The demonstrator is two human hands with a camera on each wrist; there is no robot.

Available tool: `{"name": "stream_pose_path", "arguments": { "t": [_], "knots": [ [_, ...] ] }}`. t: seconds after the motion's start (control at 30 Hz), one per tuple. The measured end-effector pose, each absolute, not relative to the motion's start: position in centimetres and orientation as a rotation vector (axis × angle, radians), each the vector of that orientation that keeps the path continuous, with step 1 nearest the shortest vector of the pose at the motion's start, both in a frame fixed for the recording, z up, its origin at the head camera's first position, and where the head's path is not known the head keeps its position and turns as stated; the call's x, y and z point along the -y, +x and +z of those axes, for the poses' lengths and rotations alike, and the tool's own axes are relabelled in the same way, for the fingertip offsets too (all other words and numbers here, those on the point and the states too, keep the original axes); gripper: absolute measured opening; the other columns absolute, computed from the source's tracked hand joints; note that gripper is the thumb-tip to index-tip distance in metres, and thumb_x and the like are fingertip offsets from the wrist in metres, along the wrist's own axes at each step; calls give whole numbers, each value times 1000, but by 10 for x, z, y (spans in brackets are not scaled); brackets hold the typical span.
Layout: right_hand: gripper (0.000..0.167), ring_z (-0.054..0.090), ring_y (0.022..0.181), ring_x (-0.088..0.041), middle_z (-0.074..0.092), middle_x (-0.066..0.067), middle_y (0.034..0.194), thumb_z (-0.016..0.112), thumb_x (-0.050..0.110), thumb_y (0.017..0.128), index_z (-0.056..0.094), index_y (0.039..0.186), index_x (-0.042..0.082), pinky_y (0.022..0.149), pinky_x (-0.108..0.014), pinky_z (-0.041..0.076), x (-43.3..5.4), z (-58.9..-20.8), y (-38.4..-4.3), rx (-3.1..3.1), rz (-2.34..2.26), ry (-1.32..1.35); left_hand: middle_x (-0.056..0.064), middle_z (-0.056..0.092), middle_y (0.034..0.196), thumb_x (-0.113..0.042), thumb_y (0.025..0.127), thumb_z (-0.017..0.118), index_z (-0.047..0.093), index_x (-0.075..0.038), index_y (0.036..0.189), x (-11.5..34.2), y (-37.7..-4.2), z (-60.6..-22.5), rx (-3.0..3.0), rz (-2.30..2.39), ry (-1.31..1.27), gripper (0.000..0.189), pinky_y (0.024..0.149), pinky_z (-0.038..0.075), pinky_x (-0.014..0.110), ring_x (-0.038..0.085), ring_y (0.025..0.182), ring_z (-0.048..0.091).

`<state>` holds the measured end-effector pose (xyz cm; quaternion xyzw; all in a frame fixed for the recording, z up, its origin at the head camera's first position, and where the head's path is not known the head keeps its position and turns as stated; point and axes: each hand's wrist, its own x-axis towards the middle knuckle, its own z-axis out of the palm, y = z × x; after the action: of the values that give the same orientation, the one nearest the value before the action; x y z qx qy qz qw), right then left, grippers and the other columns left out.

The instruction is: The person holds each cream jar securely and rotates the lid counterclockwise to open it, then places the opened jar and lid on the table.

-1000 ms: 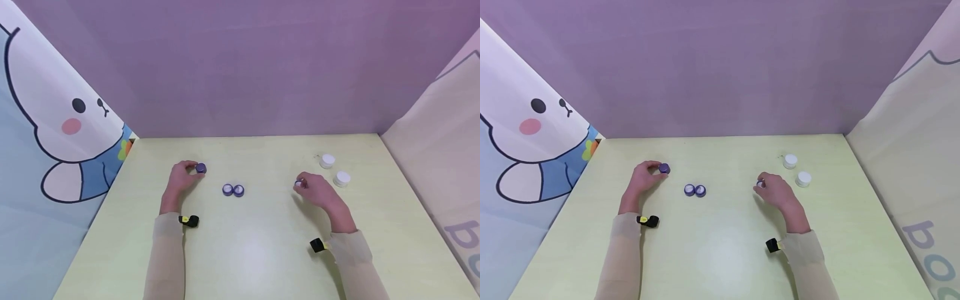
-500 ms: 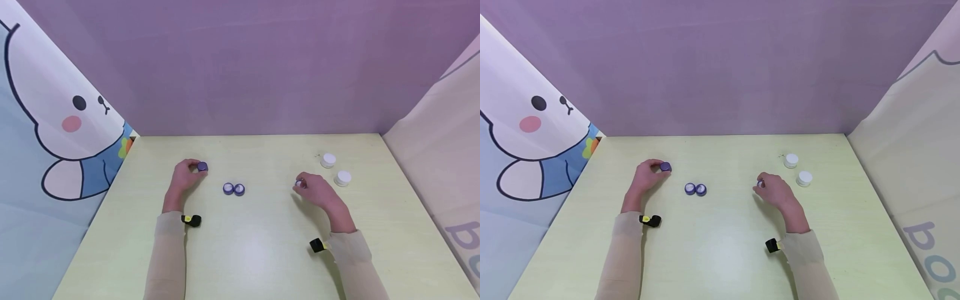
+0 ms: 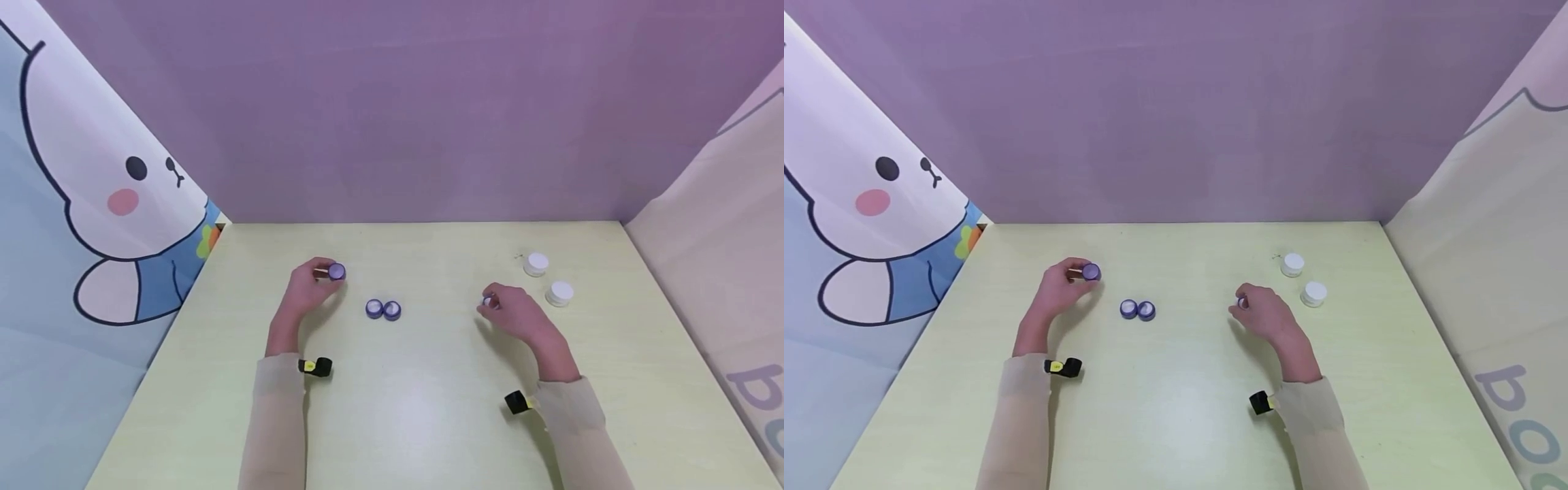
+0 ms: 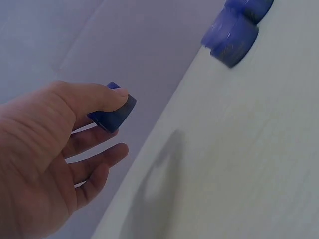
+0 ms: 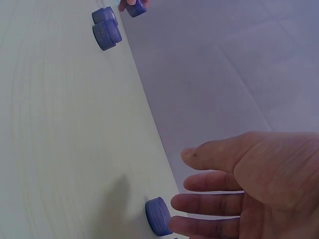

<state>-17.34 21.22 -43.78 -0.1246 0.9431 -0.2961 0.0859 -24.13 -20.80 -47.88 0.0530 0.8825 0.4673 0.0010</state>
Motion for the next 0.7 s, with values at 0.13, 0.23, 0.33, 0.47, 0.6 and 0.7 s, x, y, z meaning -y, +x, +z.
{"name": "stream_pose_path", "arguments": {
  "t": [0.13,0.23,0.33,0.47,0.6,0.7],
  "knots": [
    [30,62,84,-25,66,-12,95,62,21,94,61,114,-1,73,-43,51,-212,-437,-173,-2801,-892,-362,9,62,117,-17,84,76,61,-7,120,197,-233,-470,-2792,1463,250,41,91,47,45,29,108,59],
    [30,62,84,-25,66,-13,96,62,21,94,61,114,-1,73,-42,51,-211,-437,-172,-2796,-897,-358,8,64,115,-14,84,76,61,-6,119,189,-226,-465,-2810,1478,329,39,93,45,45,28,107,59],
    [30,62,84,-25,66,-13,96,62,22,94,61,114,-1,72,-42,51,-211,-437,-172,-2795,-897,-360,8,65,112,-12,84,75,60,-5,119,183,-222,-462,-2798,1490,406,38,92,46,46,27,105,60],
    [31,62,85,-26,66,-12,96,61,22,95,60,115,-1,73,-42,51,-211,-437,-173,-2794,-899,-369,7,65,111,-12,85,75,59,-5,120,175,-216,-457,-2776,1494,466,39,90,47,48,25,102,61],
    [30,62,86,-26,66,-12,97,61,22,95,60,115,-1,74,-43,51,-211,-435,-171,-2800,-899,-362,4,64,113,-12,85,75,59,-7,122,164,-211,-451,-2756,1493,531,40,88,47,48,23,100,60],
    [30,62,85,-25,66,-12,97,62,22,94,61,114,0,73,-42,50,-210,-434,-169,-2802,-902,-350,0,64,112,-15,86,75,60,-9,123,153,-206,-446,-2745,1473,597,41,86,48,48,19,99,60]
  ]
}}
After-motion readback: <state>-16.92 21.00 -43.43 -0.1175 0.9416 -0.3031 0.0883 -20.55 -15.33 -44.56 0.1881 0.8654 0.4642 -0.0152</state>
